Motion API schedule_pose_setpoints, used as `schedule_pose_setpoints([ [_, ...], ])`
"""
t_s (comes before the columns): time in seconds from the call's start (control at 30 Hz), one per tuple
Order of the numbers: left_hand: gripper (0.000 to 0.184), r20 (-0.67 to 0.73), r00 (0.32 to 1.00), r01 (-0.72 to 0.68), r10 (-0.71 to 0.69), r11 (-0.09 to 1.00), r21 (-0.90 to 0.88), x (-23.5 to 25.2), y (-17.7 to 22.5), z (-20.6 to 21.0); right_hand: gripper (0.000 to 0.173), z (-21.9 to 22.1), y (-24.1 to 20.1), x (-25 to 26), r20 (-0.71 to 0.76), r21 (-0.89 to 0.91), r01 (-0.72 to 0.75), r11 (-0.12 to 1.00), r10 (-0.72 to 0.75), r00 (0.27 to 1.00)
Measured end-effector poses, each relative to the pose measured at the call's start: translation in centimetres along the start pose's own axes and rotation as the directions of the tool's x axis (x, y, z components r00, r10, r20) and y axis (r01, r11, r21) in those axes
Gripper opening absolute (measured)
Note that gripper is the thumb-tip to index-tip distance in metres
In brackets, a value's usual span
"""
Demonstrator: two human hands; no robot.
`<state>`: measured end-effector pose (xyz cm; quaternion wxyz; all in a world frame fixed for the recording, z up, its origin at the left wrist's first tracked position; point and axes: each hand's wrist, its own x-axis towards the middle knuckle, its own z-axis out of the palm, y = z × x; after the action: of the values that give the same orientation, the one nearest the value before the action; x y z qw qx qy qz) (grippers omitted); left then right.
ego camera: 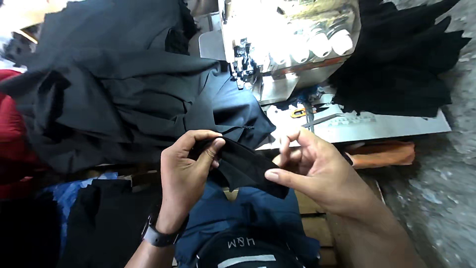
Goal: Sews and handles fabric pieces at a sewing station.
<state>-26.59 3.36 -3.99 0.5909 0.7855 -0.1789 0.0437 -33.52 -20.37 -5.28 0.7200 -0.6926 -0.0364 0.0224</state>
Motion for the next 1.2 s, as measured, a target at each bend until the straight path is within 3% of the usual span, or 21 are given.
schedule_pose_setpoints([
  [0.17,0.014,0.006,1.0,0.03,-0.03,1.0,-0.008,0.5,0.1,0.6,0.004,-0.7,1.3,0.1,0.108,-0.161,0.283,0.946,-0.268,0.957],
  [0.23,0.014,0.003,1.0,0.017,-0.017,1.0,-0.009,0.7,0.2,0.9,0.019,-0.7,1.5,0.3,0.13,-0.216,0.303,0.928,-0.28,0.951],
  [0.37,0.014,-0.023,0.999,-0.04,0.039,0.999,-0.004,0.6,0.1,1.6,0.018,1.6,2.0,1.0,-0.158,-0.277,0.228,0.934,-0.278,0.947],
  [0.5,0.013,-0.056,0.989,-0.134,0.134,0.991,0.008,0.4,-0.1,2.5,0.039,3.6,2.4,2.3,-0.422,-0.223,0.176,0.959,-0.258,0.869],
  [0.57,0.012,-0.069,0.984,-0.164,0.164,0.986,0.011,0.4,-0.1,2.4,0.057,3.4,2.1,2.5,-0.377,-0.139,0.145,0.98,-0.188,0.907],
  [0.6,0.012,-0.073,0.982,-0.175,0.175,0.984,0.009,0.5,-0.2,2.3,0.054,3.2,2.0,2.5,-0.351,-0.113,0.142,0.983,-0.173,0.92],
  [0.67,0.011,-0.076,0.979,-0.19,0.19,0.982,0.003,0.6,-0.3,2.2,0.026,3.1,1.6,2.4,-0.332,-0.129,0.145,0.981,-0.181,0.926],
  [0.73,0.011,-0.074,0.978,-0.195,0.194,0.981,-0.003,0.6,-0.5,2.2,0.015,3.0,1.4,2.3,-0.319,-0.145,0.153,0.977,-0.193,0.928],
  [0.9,0.011,-0.078,0.983,-0.166,0.164,0.986,-0.013,0.8,-0.3,1.8,0.013,2.8,0.9,2.1,-0.329,-0.028,0.137,0.99,-0.139,0.934],
  [1.03,0.012,-0.069,0.985,-0.163,0.16,0.986,-0.031,1.0,-0.3,1.5,0.008,3.0,1.1,2.2,-0.339,-0.058,0.171,0.983,-0.181,0.923],
  [1.2,0.013,-0.052,0.984,-0.165,0.168,0.985,0.049,1.8,-0.2,0.3,0.011,1.9,0.6,2.0,-0.145,-0.002,0.007,1.0,-0.007,0.989],
])
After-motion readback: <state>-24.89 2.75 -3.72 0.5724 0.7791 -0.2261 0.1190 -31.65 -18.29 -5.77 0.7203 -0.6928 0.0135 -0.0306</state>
